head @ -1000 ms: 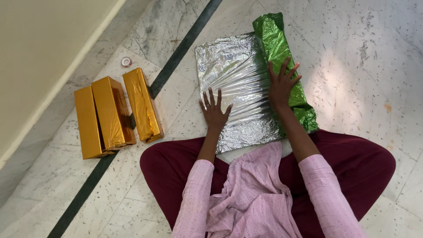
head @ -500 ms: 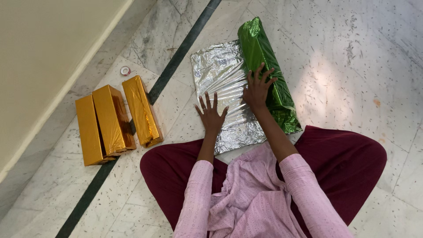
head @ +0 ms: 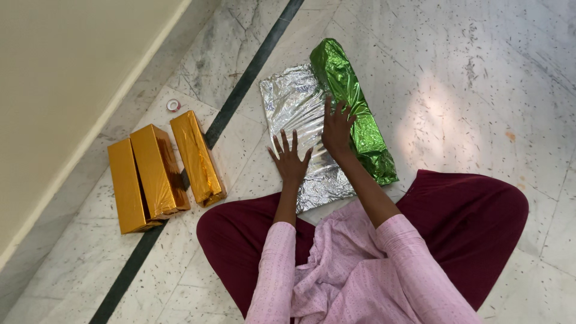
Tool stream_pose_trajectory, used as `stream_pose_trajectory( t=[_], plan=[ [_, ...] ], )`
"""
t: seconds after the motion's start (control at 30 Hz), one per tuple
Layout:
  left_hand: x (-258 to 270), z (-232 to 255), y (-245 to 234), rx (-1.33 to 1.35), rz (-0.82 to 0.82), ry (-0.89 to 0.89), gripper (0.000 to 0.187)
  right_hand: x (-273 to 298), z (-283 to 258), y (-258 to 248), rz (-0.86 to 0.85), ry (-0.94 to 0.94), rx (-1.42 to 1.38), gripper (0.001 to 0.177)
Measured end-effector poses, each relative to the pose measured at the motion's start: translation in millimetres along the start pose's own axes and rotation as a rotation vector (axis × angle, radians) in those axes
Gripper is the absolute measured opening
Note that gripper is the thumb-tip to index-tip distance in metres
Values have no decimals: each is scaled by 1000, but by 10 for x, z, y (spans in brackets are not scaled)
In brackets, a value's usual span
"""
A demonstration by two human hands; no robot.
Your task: The person sits on the floor and wraps a rectangular red box with green metallic wrapping paper. They fold the paper around the box, tuck the ends, and smooth the surface to complete the wrapping.
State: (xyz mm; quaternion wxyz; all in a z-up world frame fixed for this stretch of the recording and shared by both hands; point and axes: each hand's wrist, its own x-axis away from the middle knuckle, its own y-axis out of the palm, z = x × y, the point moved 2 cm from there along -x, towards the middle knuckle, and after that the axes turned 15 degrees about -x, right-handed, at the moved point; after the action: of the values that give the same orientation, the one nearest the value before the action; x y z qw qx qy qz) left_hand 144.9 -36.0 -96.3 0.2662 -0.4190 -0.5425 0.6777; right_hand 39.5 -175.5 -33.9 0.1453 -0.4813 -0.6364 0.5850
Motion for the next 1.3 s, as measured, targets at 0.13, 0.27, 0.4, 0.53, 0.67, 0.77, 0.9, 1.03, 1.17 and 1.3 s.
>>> stream_pose_trajectory(
  t=[0.13,0.27,0.4,0.53,0.67,0.77,0.9,1.03,1.17,1.3],
  plan=[
    [-8,-25,24,11,-12,-3,81,-55,196,98,-91,84,-125,59],
    [8,-88,-29,127,84,-120,74,-76,500,-175,103,162,-195,61],
    [-11,-123,-149,122,108,-330,74,-8,593,-391,88,309,-155,81],
    [-23,-84,-156,49,-29,-378,37,52,637,-292,-80,512,-212,119],
    [-7,-54,-95,-58,100,-248,19,34,779,-111,98,375,-95,121],
    [31,-29,-52,53,49,-201,22,-32,945,30,16,388,-128,113],
    [109,48,-30,381,-126,-384,22,-161,1149,64,-9,322,-88,116],
    [377,187,-62,753,120,-468,15,-138,1165,56,-71,241,-93,119],
    [632,228,30,1274,-108,-989,34,-79,1057,-11,-67,200,-116,119],
    [666,13,101,1424,-280,-1130,48,-67,1037,-116,-74,196,-152,117]
  ],
)
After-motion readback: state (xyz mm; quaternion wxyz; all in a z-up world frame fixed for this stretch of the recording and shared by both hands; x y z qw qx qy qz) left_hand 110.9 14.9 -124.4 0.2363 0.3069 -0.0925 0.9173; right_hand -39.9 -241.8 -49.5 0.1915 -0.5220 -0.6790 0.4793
